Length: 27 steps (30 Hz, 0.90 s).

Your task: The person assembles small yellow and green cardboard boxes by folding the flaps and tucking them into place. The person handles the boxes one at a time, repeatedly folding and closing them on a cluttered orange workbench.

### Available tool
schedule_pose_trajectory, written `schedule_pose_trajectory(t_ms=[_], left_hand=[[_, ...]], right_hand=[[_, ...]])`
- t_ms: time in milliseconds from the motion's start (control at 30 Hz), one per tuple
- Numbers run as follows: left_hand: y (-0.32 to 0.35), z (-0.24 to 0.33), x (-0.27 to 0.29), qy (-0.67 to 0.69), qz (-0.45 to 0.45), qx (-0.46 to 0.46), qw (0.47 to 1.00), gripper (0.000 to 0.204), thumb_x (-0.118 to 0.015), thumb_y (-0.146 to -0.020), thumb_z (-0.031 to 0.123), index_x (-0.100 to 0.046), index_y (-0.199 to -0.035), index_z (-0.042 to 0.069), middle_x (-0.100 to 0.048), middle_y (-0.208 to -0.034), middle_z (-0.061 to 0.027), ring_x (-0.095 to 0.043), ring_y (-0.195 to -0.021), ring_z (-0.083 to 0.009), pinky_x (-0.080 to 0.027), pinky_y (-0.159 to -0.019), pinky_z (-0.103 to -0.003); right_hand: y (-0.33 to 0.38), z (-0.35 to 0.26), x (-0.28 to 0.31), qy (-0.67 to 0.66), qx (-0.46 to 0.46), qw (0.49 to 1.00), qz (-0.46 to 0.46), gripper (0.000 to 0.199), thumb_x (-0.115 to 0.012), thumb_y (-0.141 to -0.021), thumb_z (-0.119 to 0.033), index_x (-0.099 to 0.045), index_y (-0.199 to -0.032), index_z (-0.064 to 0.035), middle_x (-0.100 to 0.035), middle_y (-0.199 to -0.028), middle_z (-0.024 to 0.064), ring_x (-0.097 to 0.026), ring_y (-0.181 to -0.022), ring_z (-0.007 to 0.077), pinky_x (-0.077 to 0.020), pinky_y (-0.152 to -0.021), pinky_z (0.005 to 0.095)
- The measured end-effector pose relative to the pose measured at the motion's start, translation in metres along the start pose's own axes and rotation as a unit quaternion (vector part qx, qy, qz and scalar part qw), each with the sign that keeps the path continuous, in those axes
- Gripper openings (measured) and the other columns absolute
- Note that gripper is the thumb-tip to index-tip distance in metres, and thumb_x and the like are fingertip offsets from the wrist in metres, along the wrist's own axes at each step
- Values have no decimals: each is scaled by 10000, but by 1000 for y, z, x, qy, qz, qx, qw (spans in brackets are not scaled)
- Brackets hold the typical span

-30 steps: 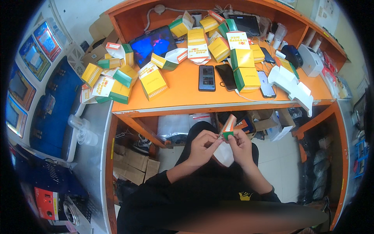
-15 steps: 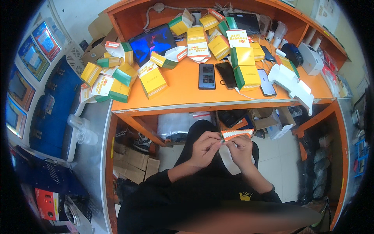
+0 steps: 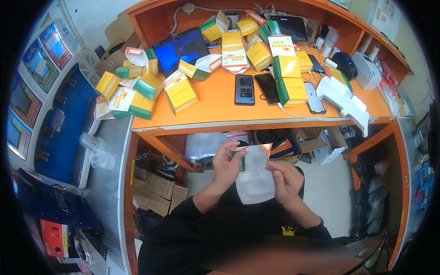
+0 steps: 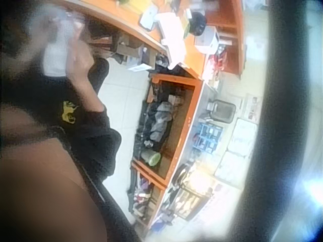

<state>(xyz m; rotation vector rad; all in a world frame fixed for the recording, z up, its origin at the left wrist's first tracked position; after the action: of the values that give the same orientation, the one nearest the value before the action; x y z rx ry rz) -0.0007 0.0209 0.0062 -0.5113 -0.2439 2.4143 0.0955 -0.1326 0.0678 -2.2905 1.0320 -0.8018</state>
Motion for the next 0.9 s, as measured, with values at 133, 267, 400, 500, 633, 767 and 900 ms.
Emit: schedule_pose_trajectory(t_ms=[133,267,400,500,633,767,900], left_hand=[[3,15,-1,-83,-85,-89,989,164,-682,-885,34,-608,-1030,10,-654,-930,-71,-619,-812,-99,-486,-713,-231],[8,23,0,-140,-152,-21,978,165,-686,-897,151,-660,-861,-8,-647,-779,-36,-571,-685,-89,-440,-601,-247],[-11,25,15,-86,-229,17,970,377,-718,-880,274,-609,-1134,17,-607,-1106,-131,-592,-1002,-202,-451,-848,-314],[-20,28,21,133,-268,31,954,905,-811,-767,389,-302,-1437,56,-400,-1405,-153,-408,-1293,-234,-325,-1059,-370],[-10,22,12,101,-320,36,941,1382,-918,-605,388,65,-1527,82,-188,-1546,-134,-239,-1416,-237,-236,-1135,-414],[-7,6,6,34,-214,46,975,1438,-937,-577,329,114,-1522,67,-117,-1574,-136,-175,-1451,-233,-218,-1147,-418],[-4,3,3,-23,-308,1,951,1351,-920,-609,353,9,-1531,16,-243,-1513,-161,-247,-1416,-265,-212,-1150,-429]], right_hand=[[-16,7,6,61,-36,997,44,288,-619,-901,-267,-690,-896,11,-686,-866,136,-666,-781,295,-518,-722,371],[-2,24,0,-37,-39,988,-146,212,-645,-870,-220,-684,-856,-13,-676,-850,155,-662,-759,323,-522,-706,388],[3,42,13,66,38,996,-42,184,-608,-880,-165,-645,-772,-21,-666,-791,149,-654,-733,328,-516,-677,391],[3,61,36,34,-215,958,188,347,-417,-1008,-243,-605,-934,39,-649,-853,154,-624,-745,230,-489,-659,370],[1,64,30,-134,-232,932,244,350,-454,-998,-254,-568,-1090,64,-623,-1012,152,-593,-883,218,-478,-791,377],[-8,54,10,-25,-139,960,241,504,-535,-961,-253,-404,-1331,62,-464,-1316,195,-495,-1145,250,-404,-962,393],[-6,42,-6,288,-29,957,-12,785,-657,-833,-293,-285,-1451,15,-281,-1476,277,-218,-1387,452,-203,-1122,503]])
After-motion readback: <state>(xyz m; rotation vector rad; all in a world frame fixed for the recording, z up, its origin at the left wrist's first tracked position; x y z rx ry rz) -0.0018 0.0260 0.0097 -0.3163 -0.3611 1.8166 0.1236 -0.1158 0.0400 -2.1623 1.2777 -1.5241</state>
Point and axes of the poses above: each hand's wrist, its own y-axis away from the middle knuckle, its own x-axis out of the back of the hand, z = x × y, the point moved 2 cm from there along -y, towards the middle knuckle
